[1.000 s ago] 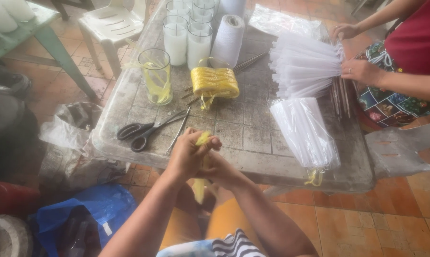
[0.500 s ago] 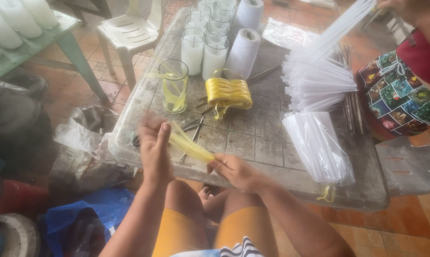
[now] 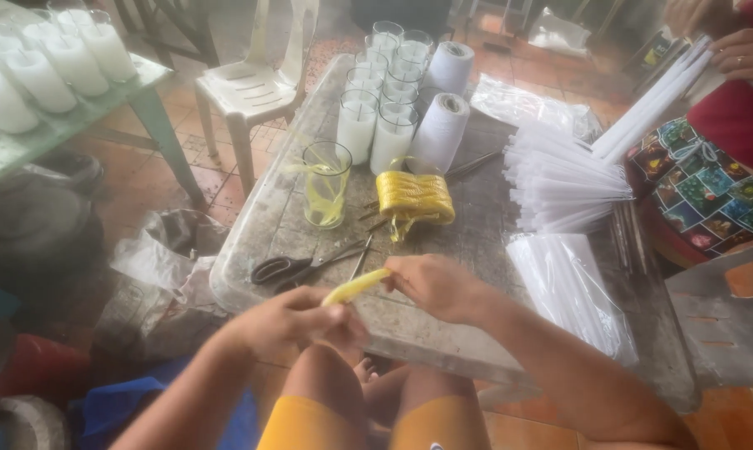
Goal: Bundling white sticks together using yellow ribbon and cutting the ribbon with scissors in a workshop setting.
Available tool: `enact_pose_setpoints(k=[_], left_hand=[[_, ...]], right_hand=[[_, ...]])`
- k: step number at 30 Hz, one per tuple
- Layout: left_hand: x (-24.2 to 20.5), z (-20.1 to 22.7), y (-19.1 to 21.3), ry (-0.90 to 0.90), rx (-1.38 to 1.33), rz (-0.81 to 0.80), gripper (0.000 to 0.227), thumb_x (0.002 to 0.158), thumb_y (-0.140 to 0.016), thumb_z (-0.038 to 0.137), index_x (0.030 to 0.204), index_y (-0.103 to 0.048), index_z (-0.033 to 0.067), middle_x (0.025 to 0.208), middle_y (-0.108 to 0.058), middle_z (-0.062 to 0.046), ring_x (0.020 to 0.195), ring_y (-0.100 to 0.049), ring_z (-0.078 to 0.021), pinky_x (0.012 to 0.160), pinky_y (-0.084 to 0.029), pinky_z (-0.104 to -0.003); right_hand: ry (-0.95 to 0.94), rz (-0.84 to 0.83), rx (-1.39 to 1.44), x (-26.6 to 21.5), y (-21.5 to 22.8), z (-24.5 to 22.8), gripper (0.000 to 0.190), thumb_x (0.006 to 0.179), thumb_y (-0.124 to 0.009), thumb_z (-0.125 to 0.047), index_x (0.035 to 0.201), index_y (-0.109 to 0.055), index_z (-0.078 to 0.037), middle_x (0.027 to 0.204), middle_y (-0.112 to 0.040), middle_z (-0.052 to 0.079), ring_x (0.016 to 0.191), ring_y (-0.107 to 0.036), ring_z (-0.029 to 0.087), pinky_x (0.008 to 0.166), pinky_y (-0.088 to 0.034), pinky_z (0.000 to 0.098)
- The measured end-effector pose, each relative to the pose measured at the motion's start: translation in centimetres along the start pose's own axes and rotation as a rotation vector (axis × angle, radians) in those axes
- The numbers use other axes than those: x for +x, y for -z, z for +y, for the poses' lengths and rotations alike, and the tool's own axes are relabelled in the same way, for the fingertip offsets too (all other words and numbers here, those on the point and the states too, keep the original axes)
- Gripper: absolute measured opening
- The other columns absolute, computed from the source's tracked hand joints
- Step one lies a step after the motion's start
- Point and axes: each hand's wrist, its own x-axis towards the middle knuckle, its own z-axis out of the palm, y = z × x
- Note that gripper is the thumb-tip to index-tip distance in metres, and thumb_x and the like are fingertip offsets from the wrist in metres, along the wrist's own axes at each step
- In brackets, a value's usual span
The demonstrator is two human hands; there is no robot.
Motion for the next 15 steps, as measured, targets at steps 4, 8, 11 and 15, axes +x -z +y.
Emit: enact_pose_setpoints(k=[4, 8, 11, 15], left_hand=[[-0.2, 0.7, -2.0, -0.964, -0.753, -0.189, 0.054, 0.112, -0.045, 0.034, 0.155, -0.033, 0.0042, 0.166, -0.030, -0.018, 0.135, -0.047, -0.0260, 0.102, -0.052, -0.040], [0.7, 1.2, -2.7, -0.644, 0.527, 0.419, 0.107, 0.083, -0.025, 0.080, 0.160, -0.016, 0.0062, 0.150, -0.047, -0.024, 0.127, -0.055, -0.0307, 0.107, -0.042, -0.051], [2.4, -1.3, -2.6, -0.383, 0.736, 0.424, 0.108, 0.086, -0.080, 0.029, 0.162, -0.006, 0.0090, 0.102, -0.077, 0.003, 0.092, -0.071, -0.0197, 0.077, -0.041, -0.036], [1.5, -2.5, -1.3, -0.492, 0.823, 0.555, 0.056, 0.096, -0.063, 0.034, 0.145, -0.047, 0.0127, 0.088, -0.077, 0.006, 0.071, -0.071, -0.0214, 0.073, -0.033, -0.044]], right_hand=[[0.010, -0.215, 0.397, 1.2, -0.8, -1.4, 0.032, 0.107, -0.036, -0.031, 0.099, -0.060, -0.012, 0.101, -0.066, 0.008, 0.090, -0.062, 0.022, 0.082, -0.048, 0.0370], [0.035, -0.253, 0.531, 0.6, 1.1, -4.2, 0.056, 0.102, -0.032, -0.048, 0.111, -0.065, -0.003, 0.106, -0.070, 0.014, 0.094, -0.068, 0.024, 0.091, -0.061, 0.0322], [0.149, -0.295, 0.365, 1.8, 0.3, -3.0, 0.038, 0.105, -0.040, -0.029, 0.113, -0.070, -0.007, 0.123, -0.074, 0.013, 0.107, -0.072, 0.028, 0.095, -0.054, 0.0398], [0.189, -0.315, 0.301, 2.7, -0.9, -2.2, 0.033, 0.103, -0.042, -0.034, 0.110, -0.067, -0.013, 0.113, -0.076, 0.006, 0.102, -0.071, 0.025, 0.087, -0.053, 0.0371]])
